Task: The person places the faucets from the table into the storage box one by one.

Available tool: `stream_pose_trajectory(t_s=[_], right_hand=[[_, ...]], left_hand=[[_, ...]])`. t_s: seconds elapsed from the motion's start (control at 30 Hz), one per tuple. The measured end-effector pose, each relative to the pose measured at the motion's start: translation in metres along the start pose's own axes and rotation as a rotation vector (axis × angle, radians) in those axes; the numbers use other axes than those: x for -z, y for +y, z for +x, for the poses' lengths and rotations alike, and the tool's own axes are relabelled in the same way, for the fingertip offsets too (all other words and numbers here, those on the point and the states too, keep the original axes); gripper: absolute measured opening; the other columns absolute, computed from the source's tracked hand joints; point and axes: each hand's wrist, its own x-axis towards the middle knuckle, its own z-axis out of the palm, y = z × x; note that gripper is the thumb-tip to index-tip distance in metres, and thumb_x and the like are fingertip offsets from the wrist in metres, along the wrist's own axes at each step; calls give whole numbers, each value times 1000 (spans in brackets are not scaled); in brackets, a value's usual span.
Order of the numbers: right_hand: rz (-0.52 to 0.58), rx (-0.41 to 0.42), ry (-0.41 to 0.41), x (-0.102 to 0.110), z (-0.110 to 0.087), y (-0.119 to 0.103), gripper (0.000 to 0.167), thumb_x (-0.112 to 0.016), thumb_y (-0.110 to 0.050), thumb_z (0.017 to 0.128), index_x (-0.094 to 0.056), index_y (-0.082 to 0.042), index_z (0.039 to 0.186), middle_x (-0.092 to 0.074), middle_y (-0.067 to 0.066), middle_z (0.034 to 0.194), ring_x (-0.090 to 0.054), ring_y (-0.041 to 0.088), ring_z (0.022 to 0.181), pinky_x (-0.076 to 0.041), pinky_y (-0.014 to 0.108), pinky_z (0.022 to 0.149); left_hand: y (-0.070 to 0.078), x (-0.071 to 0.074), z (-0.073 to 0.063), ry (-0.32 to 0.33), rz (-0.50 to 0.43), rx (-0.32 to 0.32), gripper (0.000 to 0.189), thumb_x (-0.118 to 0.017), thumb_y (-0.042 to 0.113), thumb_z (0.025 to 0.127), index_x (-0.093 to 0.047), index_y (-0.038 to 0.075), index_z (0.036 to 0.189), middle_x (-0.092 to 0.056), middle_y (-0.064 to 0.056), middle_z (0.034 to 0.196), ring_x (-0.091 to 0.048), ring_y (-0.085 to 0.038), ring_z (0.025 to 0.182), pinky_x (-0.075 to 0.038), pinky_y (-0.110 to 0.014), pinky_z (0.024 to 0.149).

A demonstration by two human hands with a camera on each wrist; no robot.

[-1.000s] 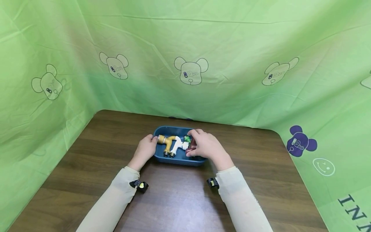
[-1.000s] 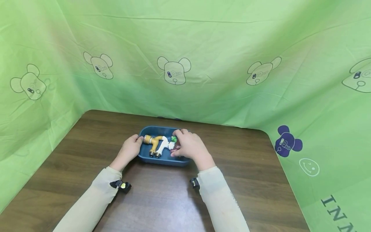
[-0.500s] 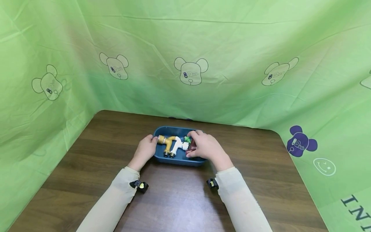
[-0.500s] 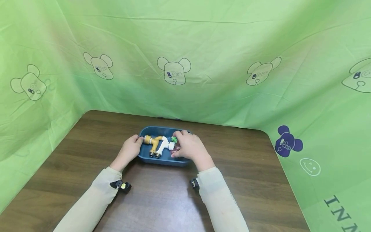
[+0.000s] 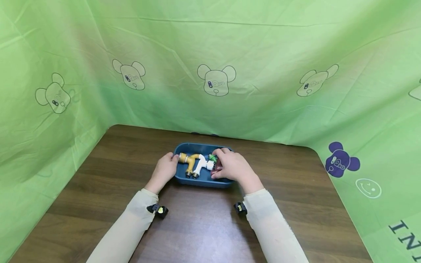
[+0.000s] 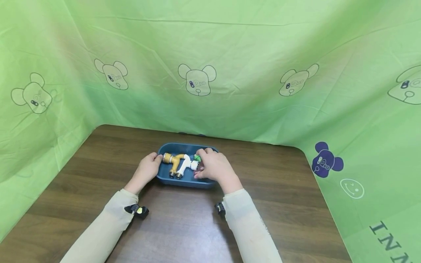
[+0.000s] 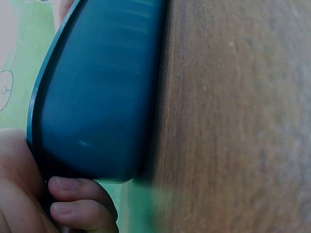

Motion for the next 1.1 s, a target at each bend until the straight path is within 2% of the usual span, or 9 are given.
stream_pose_trajectory(t_s=[0.33, 1.1], right_hand=[[-12, -28, -35, 1, 1, -3, 81, -88, -53, 76, -54, -18, 141, -60, 9, 126, -63, 26, 100, -50, 48, 95], [-55, -27, -43, -1, 0, -5, 82, -88, -55, 75, -55, -18, 140, -61, 11, 128, -64, 30, 108, -51, 50, 96]], left_hand=[[1, 0, -1, 22, -4, -34, 34, -44, 32, 109, -52, 8, 87, -43, -5, 74, -47, -23, 68, -35, -33, 59], [2, 1, -3, -1, -3, -2, 34, -43, 34, 110, -53, 8, 91, -43, -7, 76, -47, -25, 70, -35, -33, 60]])
